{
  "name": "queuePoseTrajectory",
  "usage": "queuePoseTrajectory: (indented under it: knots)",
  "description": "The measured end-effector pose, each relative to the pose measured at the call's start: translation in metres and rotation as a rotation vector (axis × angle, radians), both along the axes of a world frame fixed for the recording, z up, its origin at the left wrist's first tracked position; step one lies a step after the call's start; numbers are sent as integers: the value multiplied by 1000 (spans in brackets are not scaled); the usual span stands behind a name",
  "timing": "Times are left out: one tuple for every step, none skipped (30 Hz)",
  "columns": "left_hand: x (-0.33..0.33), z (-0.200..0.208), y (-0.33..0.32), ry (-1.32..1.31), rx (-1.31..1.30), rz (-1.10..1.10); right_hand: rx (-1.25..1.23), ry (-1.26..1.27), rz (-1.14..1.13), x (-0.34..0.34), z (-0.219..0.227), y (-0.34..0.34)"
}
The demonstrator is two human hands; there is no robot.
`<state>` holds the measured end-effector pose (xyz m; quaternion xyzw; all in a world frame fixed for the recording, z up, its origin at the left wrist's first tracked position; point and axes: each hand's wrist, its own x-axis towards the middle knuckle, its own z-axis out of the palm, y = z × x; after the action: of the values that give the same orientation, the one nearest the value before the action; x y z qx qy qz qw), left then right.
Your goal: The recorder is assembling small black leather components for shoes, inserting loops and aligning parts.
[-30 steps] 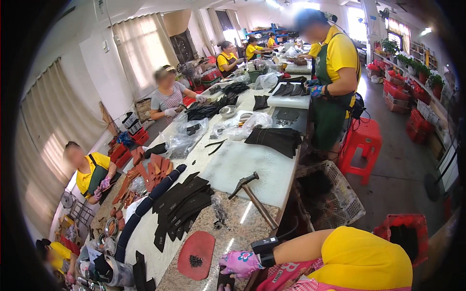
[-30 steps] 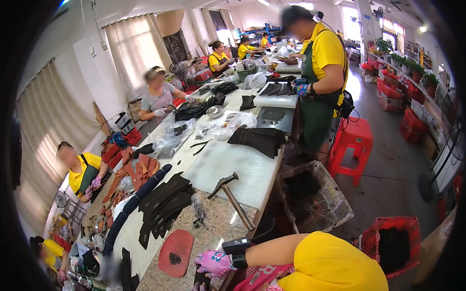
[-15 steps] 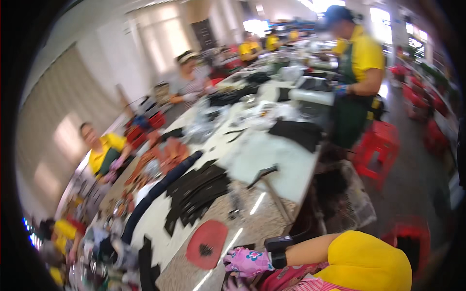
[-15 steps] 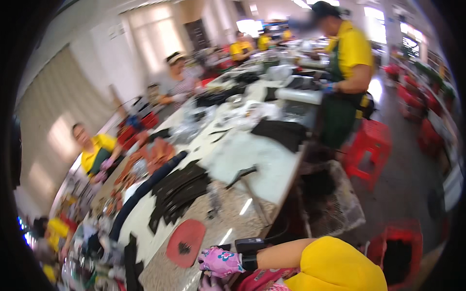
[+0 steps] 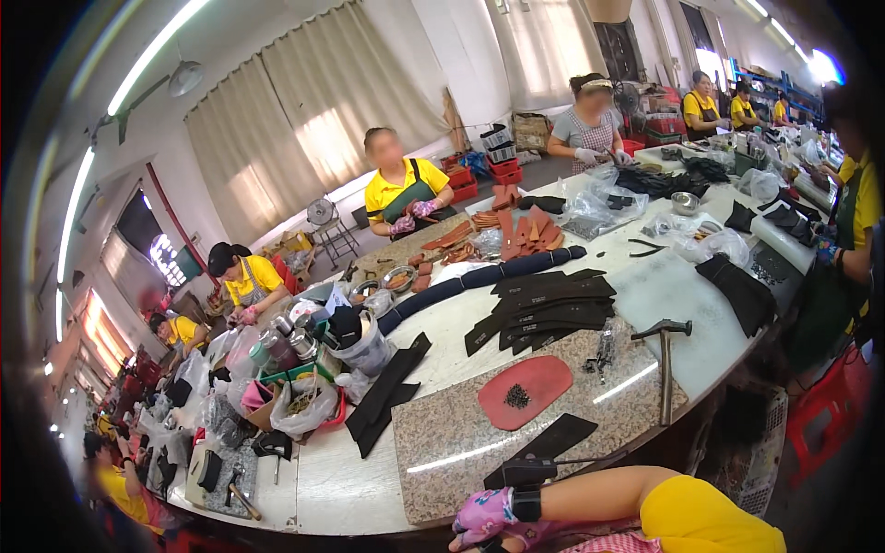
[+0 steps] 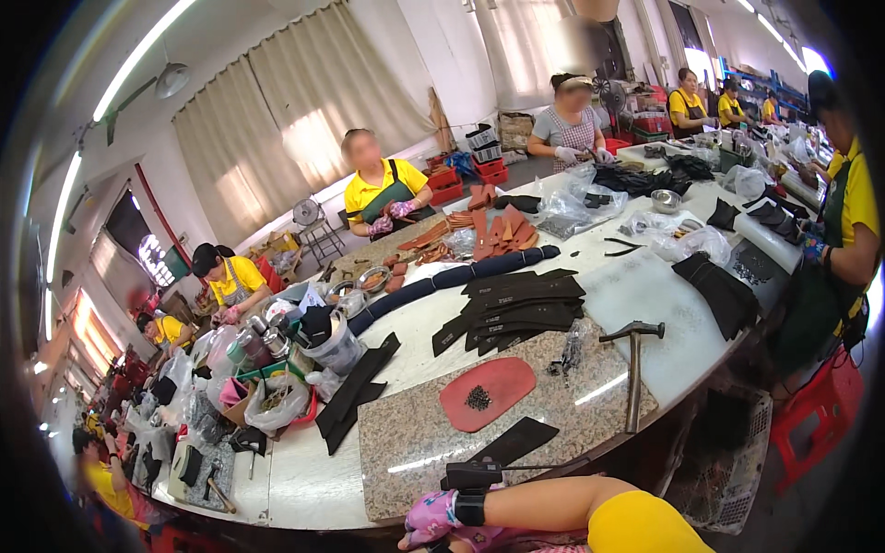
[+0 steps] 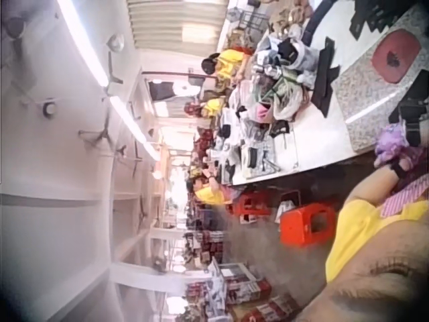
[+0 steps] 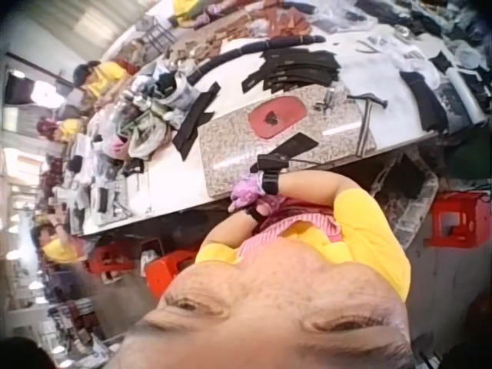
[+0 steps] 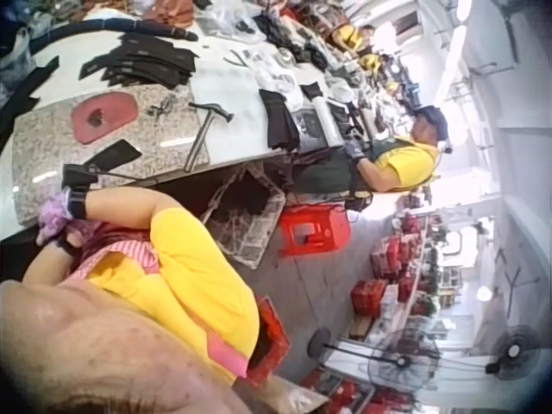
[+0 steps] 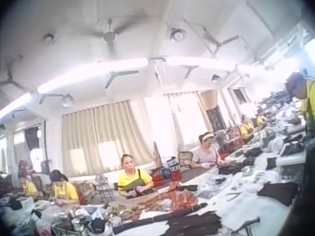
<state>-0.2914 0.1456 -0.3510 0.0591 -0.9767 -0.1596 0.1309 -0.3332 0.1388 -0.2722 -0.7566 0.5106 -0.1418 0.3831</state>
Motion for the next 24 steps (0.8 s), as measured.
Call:
queuePoseTrajectory:
  knots:
    - [1, 0, 0, -2, 2, -5, 97, -25, -43, 1, 3, 1]
    - [0, 0, 1, 2, -1, -12, 98, -26, -51, 3, 2, 1]
    - [-1, 0, 4, 7, -2, -21, 77, -1, -66, 3, 1, 2]
    - [-3, 1, 4, 10, -2, -36, 56, 23, -86, 3, 0, 3]
    - [-3, 2, 5, 10, -3, -52, 37, 46, -113, 1, -2, 4]
    - [-4, 4, 7, 18, -5, -66, 23, 57, -143, 3, -5, 9]
    - [-11, 1, 4, 12, -5, -82, 15, 41, -178, -4, -12, 8]
    - [-14, -2, 2, 5, -5, -87, -1, 23, -209, -9, -21, 7]
    - [-11, -3, 4, 12, -14, -91, -36, 10, -249, -9, -25, 10]
    - [-9, 2, 4, 20, -34, -88, -71, 1, -280, -7, -29, 12]
    - [-5, 6, 2, 28, -48, -71, -103, -12, -307, -5, -31, 10]
    - [-2, 6, -2, 33, -62, -47, -131, -38, -323, -3, -33, 5]
    - [1, 9, -4, 41, -73, -32, -152, -51, -346, -4, -34, 5]
    - [2, 10, -6, 47, -81, -21, -167, -62, -364, -7, -35, 5]
    - [2, 11, -8, 48, -84, -18, -174, -72, -390, -11, -35, 6]
    - [0, 11, -9, 50, -84, -25, -179, -81, -421, -16, -34, 9]
    - [-2, 12, -10, 48, -81, -41, -185, -89, -447, -20, -34, 10]
    - [-5, 11, -9, 49, -77, -46, -190, -95, -465, -26, -34, 13]
    - [-6, 11, -9, 46, -71, -49, -194, -106, -478, -29, -35, 14]
    - [-7, 11, -10, 42, -71, -48, -199, -115, -489, -29, -36, 14]
    - [-7, 11, -11, 39, -71, -48, -199, -128, -496, -32, -36, 14]
    - [-8, 11, -11, 38, -68, -48, -200, -133, -503, -34, -37, 15]
    - [-8, 10, -11, 37, -65, -44, -202, -142, -509, -37, -37, 16]
    - [-7, 10, -11, 37, -62, -42, -203, -148, -518, -38, -38, 17]
